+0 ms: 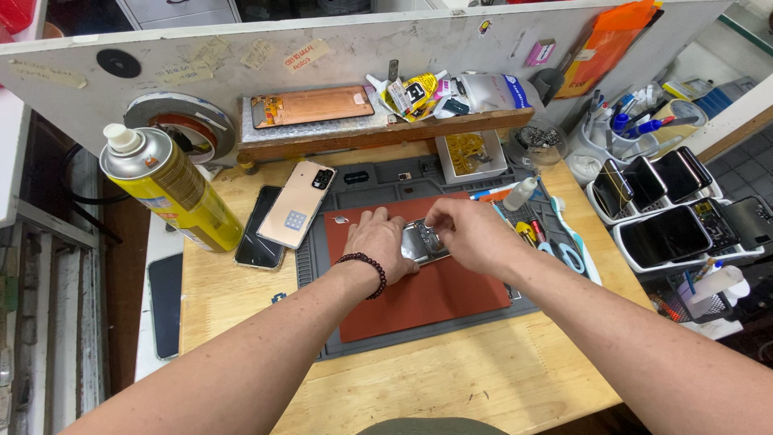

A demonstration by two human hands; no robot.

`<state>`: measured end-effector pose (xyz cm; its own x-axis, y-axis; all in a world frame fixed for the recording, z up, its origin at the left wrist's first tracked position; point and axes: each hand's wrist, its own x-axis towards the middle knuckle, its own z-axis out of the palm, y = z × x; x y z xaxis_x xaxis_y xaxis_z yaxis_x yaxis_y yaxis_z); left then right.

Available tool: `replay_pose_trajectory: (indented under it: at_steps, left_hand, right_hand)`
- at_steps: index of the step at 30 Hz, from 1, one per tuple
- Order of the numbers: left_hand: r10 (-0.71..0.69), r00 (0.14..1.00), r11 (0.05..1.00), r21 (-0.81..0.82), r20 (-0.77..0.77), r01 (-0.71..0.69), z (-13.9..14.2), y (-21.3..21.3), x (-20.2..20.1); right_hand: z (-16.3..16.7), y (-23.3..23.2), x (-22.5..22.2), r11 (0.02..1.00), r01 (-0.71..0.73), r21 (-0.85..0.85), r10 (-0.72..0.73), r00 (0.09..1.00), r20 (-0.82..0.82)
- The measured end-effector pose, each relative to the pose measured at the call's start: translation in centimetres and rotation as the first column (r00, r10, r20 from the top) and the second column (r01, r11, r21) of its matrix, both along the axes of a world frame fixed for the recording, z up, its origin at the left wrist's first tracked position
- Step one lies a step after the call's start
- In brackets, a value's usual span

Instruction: The person reassembles a disassembled smartphone on a workbench. They place the back cover aside, then insert the battery, align and secure the motherboard, and use a screwdriver to fasten screws around the camera module and frame.

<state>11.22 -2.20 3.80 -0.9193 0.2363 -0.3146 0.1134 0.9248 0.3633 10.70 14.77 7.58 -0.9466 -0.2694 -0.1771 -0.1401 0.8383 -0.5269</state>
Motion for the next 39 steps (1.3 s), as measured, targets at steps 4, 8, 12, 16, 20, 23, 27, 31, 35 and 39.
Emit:
replay_pose_trajectory:
  at_steps: [4,8,12,16,20,23,27,31,35,39]
  left_hand:
    - [-0.007,1.0,1.0,0.005,0.004,0.007,-0.1,0.0,0.0]
    - [-0.007,1.0,1.0,-0.014,0.01,0.008,-0.2,0.0,0.0]
    - [-0.005,1.0,1.0,0.002,-0.003,0.005,-0.3,0.1,-0.1]
    - [-0.002,1.0,1.0,-0.001,-0.005,0.002,-0.3,0.0,0.0]
    - [-0.003,1.0,1.0,0.001,0.001,0.003,-0.2,0.0,0.0]
    - [-0.007,1.0,1.0,0.003,0.0,0.007,-0.1,0.1,0.0]
    - [-0.008,1.0,1.0,0.004,-0.006,0.008,-0.1,0.0,0.0]
    - [-0.001,1.0,1.0,-0.004,0.021,0.002,0.0,0.1,0.0]
    - [0.0,1.0,1.0,-0.004,0.021,0.0,0.1,0.1,0.1]
    - [0.003,1.0,1.0,0.002,0.012,-0.003,0.1,0.0,0.1]
  right_hand:
    - [-0.2,0.2,0.0,0.998,-0.043,-0.054,0.045,0.998,0.042]
    - [-0.1,0.5,0.4,1.0,-0.021,0.004,0.021,1.0,0.003]
    - [0.4,0.4,0.6,0.988,-0.149,-0.033,0.147,0.987,-0.057]
    - [1.2,-0.3,1.4,0.99,-0.05,0.131,0.063,0.993,-0.095]
    - [1.9,-1.1,2.3,0.963,0.036,0.268,-0.017,0.997,-0.072]
    - [2.2,-1.2,2.5,0.942,0.01,0.336,0.016,0.997,-0.075]
    - [2.2,-1.1,2.2,0.968,-0.081,0.236,0.106,0.99,-0.098]
    - [2.5,-1.0,1.8,0.982,-0.062,0.18,0.065,0.998,-0.011]
    - [2.5,-1.0,2.0,0.964,-0.009,0.266,0.009,1.0,-0.002]
    - [1.7,-0.4,1.6,0.99,0.021,0.138,-0.022,1.0,0.005]
